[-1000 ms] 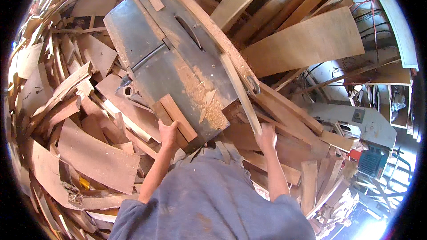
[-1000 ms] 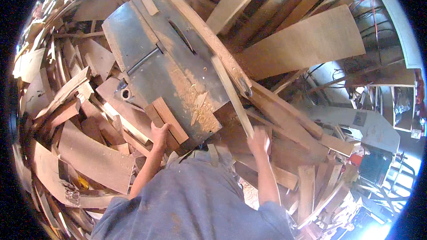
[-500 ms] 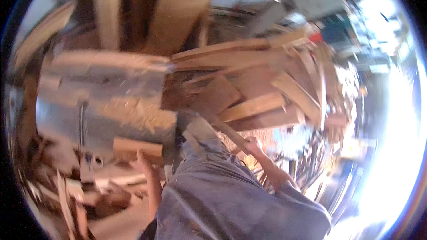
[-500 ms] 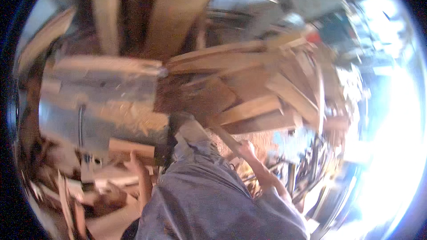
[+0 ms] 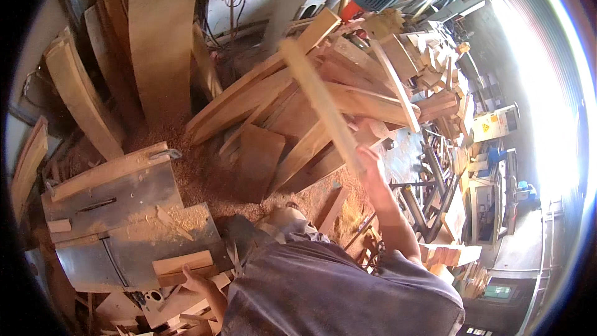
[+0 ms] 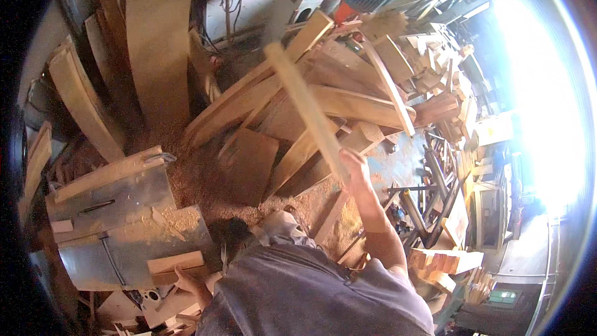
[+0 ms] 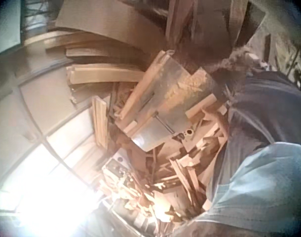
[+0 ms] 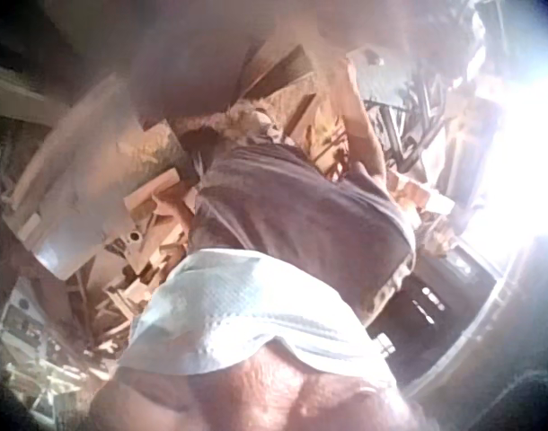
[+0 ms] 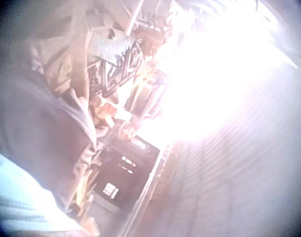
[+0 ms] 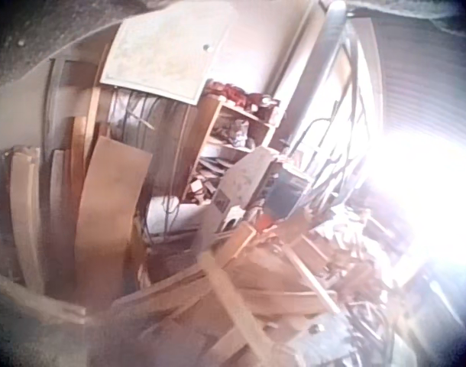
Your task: The person uses a table saw to cut small wooden blocks into smaller pieces. They handle the wood by hand, feeding it through the saw blade and stacking the cut pieces on a nearby workbench. The person also uses a metal square to measure the dimensions of the cut wood.
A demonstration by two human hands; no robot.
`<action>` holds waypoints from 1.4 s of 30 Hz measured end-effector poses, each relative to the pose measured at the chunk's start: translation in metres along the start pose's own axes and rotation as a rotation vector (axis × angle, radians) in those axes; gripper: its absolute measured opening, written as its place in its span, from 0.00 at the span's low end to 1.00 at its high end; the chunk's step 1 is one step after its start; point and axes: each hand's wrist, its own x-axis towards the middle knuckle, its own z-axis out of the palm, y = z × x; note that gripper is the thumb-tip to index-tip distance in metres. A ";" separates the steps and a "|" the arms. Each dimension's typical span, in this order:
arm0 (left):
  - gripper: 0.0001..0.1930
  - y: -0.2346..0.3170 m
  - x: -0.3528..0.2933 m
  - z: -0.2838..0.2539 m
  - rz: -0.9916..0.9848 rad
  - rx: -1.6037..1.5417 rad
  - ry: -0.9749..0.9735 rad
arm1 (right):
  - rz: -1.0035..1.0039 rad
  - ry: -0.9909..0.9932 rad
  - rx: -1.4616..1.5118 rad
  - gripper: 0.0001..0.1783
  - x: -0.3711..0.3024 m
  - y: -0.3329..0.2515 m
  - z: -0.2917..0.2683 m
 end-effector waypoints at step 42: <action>0.40 -0.034 0.005 0.035 0.281 0.278 0.379 | 0.063 0.036 -0.577 0.31 0.212 0.080 -0.276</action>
